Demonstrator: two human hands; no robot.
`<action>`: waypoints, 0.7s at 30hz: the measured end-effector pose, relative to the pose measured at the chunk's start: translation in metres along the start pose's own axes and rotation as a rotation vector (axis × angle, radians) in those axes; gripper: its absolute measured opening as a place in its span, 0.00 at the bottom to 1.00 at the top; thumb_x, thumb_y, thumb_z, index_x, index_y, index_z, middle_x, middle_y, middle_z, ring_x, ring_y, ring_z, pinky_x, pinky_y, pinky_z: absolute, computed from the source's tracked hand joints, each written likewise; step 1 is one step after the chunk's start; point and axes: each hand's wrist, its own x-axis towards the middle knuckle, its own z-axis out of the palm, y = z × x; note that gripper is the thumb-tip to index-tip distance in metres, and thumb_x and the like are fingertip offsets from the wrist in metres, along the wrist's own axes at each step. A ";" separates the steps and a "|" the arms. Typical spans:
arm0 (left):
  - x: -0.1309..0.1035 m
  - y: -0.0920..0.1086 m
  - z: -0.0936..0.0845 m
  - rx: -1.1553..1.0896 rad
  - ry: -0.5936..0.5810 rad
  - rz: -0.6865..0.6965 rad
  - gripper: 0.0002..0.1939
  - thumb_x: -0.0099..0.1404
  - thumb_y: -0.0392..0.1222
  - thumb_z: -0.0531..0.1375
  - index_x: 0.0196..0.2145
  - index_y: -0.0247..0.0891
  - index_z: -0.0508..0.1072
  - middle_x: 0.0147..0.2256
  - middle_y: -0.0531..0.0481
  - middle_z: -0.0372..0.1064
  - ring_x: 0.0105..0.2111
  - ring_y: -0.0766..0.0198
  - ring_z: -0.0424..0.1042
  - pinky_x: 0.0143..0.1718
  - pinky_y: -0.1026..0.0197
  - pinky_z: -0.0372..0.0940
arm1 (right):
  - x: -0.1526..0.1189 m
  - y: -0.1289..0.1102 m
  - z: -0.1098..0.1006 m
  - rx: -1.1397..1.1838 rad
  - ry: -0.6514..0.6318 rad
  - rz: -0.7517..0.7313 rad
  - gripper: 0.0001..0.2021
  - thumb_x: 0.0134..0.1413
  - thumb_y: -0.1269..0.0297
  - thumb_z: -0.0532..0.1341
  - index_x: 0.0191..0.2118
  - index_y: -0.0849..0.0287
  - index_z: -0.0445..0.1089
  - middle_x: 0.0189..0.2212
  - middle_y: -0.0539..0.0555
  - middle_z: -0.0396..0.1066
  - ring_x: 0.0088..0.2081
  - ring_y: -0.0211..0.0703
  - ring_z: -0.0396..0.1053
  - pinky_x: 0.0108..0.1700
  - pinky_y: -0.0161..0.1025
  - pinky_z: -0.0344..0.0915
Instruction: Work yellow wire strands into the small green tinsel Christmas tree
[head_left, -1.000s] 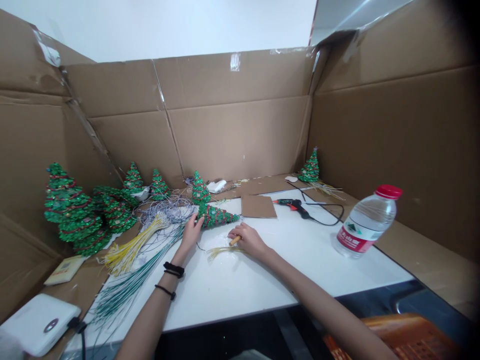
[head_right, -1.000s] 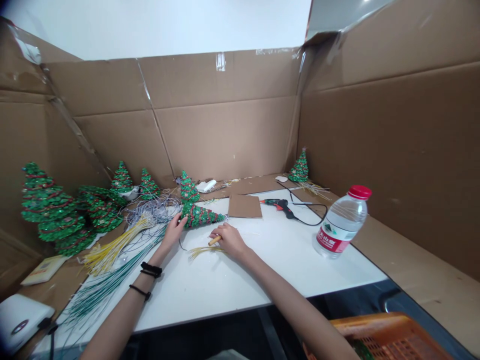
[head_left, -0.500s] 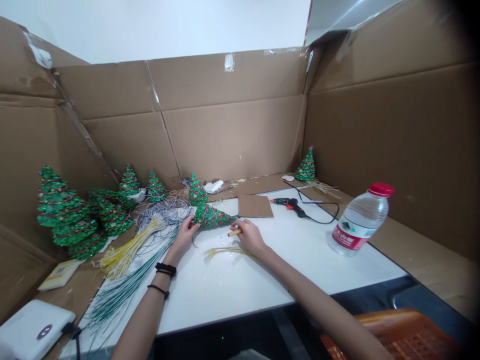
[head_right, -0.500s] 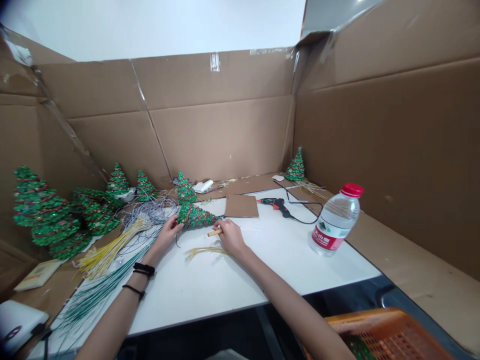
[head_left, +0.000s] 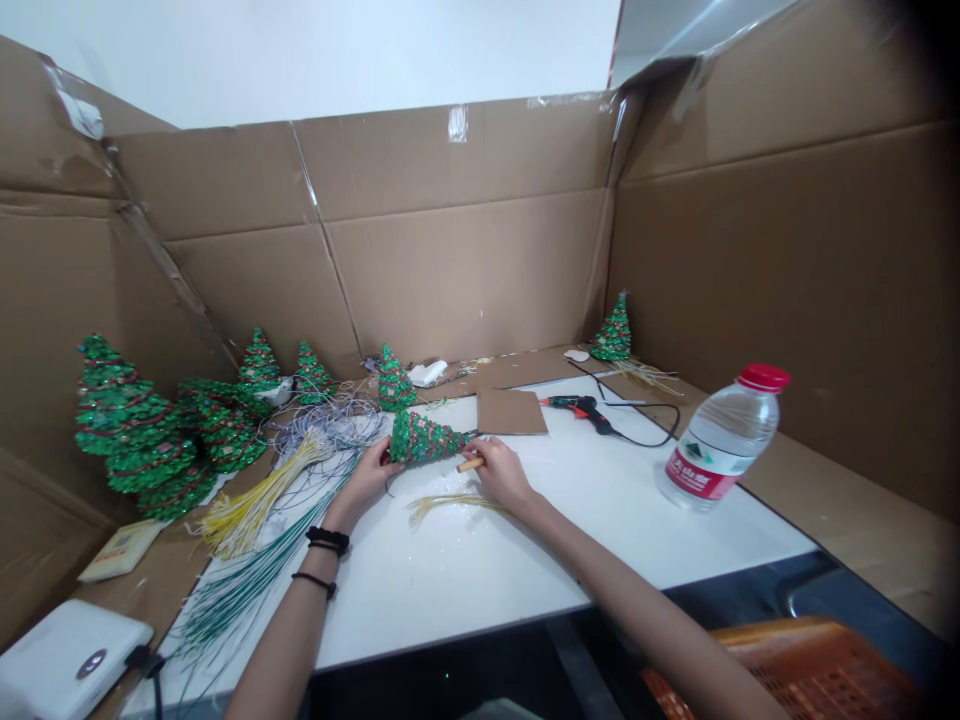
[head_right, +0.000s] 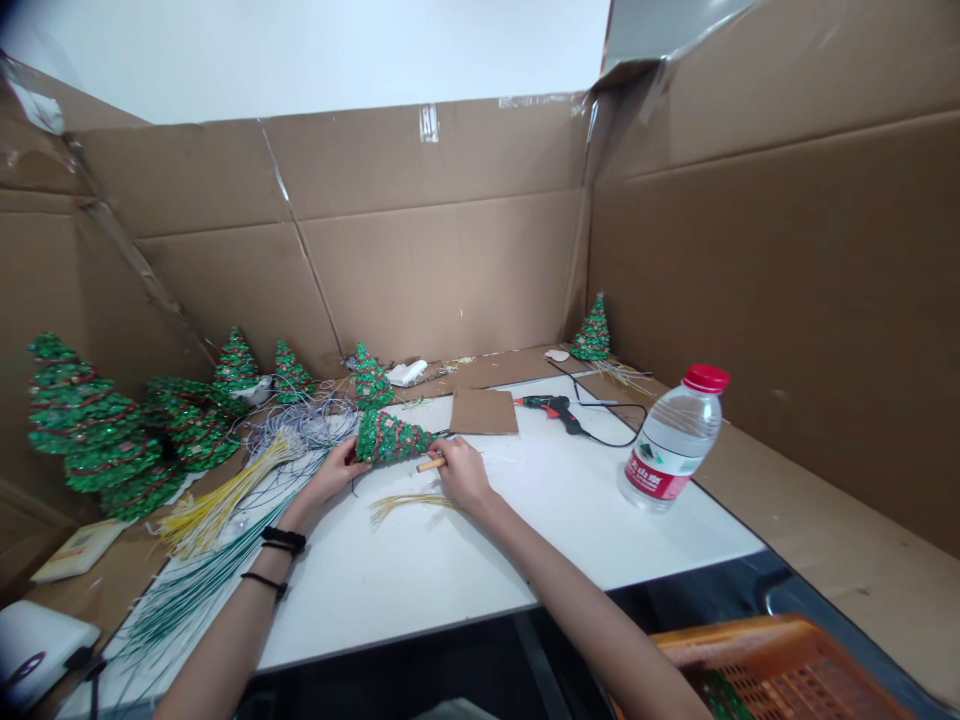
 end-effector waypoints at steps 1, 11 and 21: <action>0.000 0.000 0.000 0.010 -0.014 -0.001 0.20 0.51 0.38 0.61 0.44 0.33 0.68 0.39 0.46 0.69 0.38 0.59 0.67 0.41 0.59 0.62 | 0.000 0.000 0.000 -0.001 -0.002 -0.001 0.08 0.57 0.66 0.55 0.35 0.54 0.72 0.29 0.52 0.69 0.33 0.42 0.65 0.33 0.33 0.55; -0.004 0.013 0.000 0.043 -0.052 -0.025 0.24 0.50 0.35 0.59 0.47 0.34 0.67 0.41 0.47 0.70 0.41 0.58 0.67 0.45 0.58 0.62 | 0.000 -0.001 0.000 0.001 -0.025 0.009 0.08 0.58 0.66 0.55 0.35 0.54 0.72 0.28 0.53 0.69 0.35 0.43 0.65 0.34 0.34 0.56; -0.004 0.032 0.009 -0.013 0.052 -0.149 0.17 0.55 0.53 0.59 0.30 0.34 0.71 0.28 0.49 0.70 0.29 0.63 0.66 0.30 0.63 0.61 | 0.002 -0.005 0.000 0.072 -0.008 0.035 0.06 0.56 0.66 0.56 0.34 0.56 0.71 0.28 0.52 0.67 0.33 0.42 0.65 0.34 0.34 0.56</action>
